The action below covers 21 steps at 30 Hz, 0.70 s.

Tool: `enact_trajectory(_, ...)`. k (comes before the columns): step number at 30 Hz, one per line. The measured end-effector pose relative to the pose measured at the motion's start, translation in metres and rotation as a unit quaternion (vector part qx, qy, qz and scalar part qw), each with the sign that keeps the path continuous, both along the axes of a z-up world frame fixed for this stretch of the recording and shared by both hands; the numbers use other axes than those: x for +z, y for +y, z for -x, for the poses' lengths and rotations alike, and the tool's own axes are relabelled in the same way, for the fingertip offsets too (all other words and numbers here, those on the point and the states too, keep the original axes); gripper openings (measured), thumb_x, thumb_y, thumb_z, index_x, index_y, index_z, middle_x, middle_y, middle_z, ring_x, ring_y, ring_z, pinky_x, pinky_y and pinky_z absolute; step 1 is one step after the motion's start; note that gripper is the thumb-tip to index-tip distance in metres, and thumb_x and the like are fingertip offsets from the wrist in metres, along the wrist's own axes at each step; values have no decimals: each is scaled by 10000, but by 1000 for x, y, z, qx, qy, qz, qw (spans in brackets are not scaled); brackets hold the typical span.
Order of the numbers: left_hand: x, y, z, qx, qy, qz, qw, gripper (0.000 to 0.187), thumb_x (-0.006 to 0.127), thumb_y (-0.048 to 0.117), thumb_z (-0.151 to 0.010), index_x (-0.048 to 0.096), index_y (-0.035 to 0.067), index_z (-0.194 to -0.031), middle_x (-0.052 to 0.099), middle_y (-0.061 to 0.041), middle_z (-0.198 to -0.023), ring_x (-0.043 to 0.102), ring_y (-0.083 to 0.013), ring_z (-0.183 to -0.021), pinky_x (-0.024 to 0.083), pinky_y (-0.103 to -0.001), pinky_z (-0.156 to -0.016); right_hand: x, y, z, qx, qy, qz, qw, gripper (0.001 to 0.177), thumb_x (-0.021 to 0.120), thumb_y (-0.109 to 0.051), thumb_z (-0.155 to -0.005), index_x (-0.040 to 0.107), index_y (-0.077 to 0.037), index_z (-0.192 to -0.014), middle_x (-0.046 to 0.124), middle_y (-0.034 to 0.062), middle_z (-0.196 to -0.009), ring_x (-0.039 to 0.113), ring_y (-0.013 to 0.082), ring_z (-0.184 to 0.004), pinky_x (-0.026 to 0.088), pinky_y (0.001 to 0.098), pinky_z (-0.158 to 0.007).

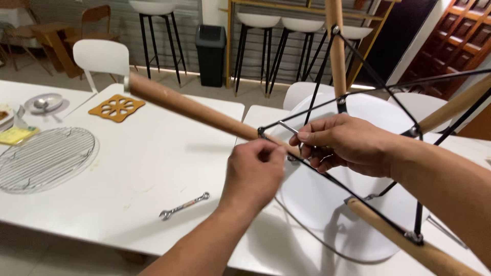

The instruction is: The person disassembles a white chair with wooden legs and a metal frame. They flip the chair upside down, then use a wrench and Allen key to loosen and remove bolts and screws from the leg joints, detaching the legs from the seat.

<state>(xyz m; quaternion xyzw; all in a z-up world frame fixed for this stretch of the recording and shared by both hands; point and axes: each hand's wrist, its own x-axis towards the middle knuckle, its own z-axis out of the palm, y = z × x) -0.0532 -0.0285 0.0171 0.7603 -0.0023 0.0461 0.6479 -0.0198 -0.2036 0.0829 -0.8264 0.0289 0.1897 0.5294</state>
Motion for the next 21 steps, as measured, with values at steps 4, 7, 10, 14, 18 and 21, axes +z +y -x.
enact_trajectory(4, 29, -16, -20, 0, -136, 9, 991, 195, 665, 221, -872, 767, 67, -932, 783, -63, -801, 765, -154, -751, 609, -313, -738, 10, -4, -10, -116, -38, -32, 992, 262, 627, -286, -985, 696, -42, -1050, 643, 28, -836, 605, 151, -689, 530, 338, -652)
enact_trajectory(7, 50, -19, -55, 39, -150, 1, 988, 193, 683, 226, -856, 779, 73, -925, 787, -69, -821, 764, -169, -768, 597, -319, -747, 21, -6, -22, -158, -77, -87, 981, 256, 578, -237, -982, 703, -50, -1104, 644, 66, -878, 657, 160, -753, 613, 328, -759)
enact_trajectory(10, 59, -25, -85, 35, -124, 1, 992, 198, 684, 229, -853, 784, 73, -923, 797, -69, -848, 767, -179, -788, 592, -323, -755, 32, -14, -35, -185, -107, -117, 970, 234, 595, -167, -991, 677, 18, -1107, 680, 110, -924, 707, 191, -822, 610, 311, -804)
enact_trajectory(14, 67, -40, -115, 4, -138, -5, 990, 207, 682, 233, -857, 785, 69, -931, 800, -81, -868, 776, -187, -810, 599, -322, -774, 43, -26, -49, -210, -139, -131, 959, 250, 609, -153, -981, 673, 63, -1089, 714, 131, -949, 724, 214, -842, 630, 305, -801)
enact_trajectory(18, 67, -51, -128, -30, -95, 0, 995, 258, 701, 256, -852, 737, 76, -1034, 792, -77, -915, 763, -194, -847, 589, -328, -783, 44, -28, -55, -216, -133, -126, 959, 224, 610, -162, -971, 695, 28, -1054, 697, 104, -897, 704, 213, -799, 609, 332, -772)
enact_trajectory(21, 61, -52, -125, -28, -202, -46, 978, 407, 753, 269, -813, 681, 82, -1167, 769, -98, -951, 744, -237, -873, 582, -350, -751, 42, -32, -54, -197, -107, -68, 972, 211, 623, -175, -960, 730, 4, -997, 646, 76, -796, 626, 187, -713, 584, 354, -728)
